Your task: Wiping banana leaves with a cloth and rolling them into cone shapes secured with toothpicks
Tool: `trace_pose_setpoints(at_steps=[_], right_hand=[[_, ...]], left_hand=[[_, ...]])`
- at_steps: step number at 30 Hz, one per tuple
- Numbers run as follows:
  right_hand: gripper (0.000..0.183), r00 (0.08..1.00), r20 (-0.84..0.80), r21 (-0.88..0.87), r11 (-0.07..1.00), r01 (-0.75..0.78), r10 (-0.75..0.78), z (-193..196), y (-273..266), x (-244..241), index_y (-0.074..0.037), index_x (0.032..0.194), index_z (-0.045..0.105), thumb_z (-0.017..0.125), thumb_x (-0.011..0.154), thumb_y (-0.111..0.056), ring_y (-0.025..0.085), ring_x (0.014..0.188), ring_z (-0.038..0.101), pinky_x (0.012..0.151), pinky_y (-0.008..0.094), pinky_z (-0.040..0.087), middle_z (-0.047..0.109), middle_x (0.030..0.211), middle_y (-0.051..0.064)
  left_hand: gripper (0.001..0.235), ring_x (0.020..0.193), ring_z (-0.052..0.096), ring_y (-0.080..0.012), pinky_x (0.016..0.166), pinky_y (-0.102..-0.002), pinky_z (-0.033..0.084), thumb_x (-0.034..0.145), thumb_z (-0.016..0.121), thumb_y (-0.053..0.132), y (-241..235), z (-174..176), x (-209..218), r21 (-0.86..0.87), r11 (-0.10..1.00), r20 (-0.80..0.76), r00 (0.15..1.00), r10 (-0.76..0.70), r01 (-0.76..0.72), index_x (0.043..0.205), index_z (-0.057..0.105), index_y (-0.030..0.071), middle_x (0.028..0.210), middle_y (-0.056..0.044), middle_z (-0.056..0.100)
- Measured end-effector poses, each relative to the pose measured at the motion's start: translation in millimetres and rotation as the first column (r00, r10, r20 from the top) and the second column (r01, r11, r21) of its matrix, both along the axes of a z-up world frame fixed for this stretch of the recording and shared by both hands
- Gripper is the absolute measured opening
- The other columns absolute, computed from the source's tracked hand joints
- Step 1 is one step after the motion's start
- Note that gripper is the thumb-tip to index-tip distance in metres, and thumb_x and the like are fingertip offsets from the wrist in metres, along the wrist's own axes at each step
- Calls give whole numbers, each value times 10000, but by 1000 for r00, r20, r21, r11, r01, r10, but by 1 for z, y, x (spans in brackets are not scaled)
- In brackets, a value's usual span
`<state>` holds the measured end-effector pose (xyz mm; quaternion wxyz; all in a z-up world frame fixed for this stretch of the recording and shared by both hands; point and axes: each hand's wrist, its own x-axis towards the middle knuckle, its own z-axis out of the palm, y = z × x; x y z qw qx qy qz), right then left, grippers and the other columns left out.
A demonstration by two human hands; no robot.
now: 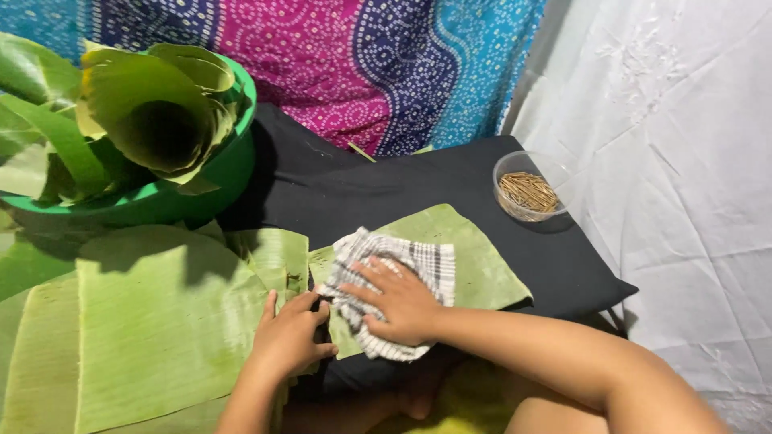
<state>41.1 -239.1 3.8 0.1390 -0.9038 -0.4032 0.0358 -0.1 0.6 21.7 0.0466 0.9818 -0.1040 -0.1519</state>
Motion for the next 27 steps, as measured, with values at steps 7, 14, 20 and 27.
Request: trace_pose_setpoints(at_steps=[7,14,20,27], right_hand=[[703,987,64,-19,988,150,-149,-8,-97,17,-243,1571,385,463,873,-287,323,1543,182,1222,522,115,259,1671,105],[517,953,-52,15,954,299,-298,17,-209,34,-210,1189,646,621,706,-26,309,1137,528,985,426,435,569,1232,69],[521,834,19,-117,827,550,-552,59,-289,10,-293,1123,702,635,688,-13,233,1080,621,944,370,514,635,1163,-33],[808,924,113,29,931,364,-365,52,-291,-2,-312,1392,629,785,612,-171,362,1515,283,1186,471,297,303,1650,147]], left_hand=[[688,1465,378,-140,1308,-562,82,701,919,428,-9,10,1,19,998,-46,997,58,-57,1299,655,214,1587,87,407],[715,1502,321,-178,1282,-645,127,732,867,484,-2,-10,-5,98,995,55,998,-39,33,1329,590,206,1575,48,403],[794,1471,360,-243,1242,-674,129,644,864,511,-9,-17,-30,-5,972,343,914,-217,233,1334,606,215,1504,-9,486],[563,1221,619,-165,1235,-596,227,776,745,514,-11,-14,-38,-107,964,407,896,-179,242,1255,687,224,1405,57,618]])
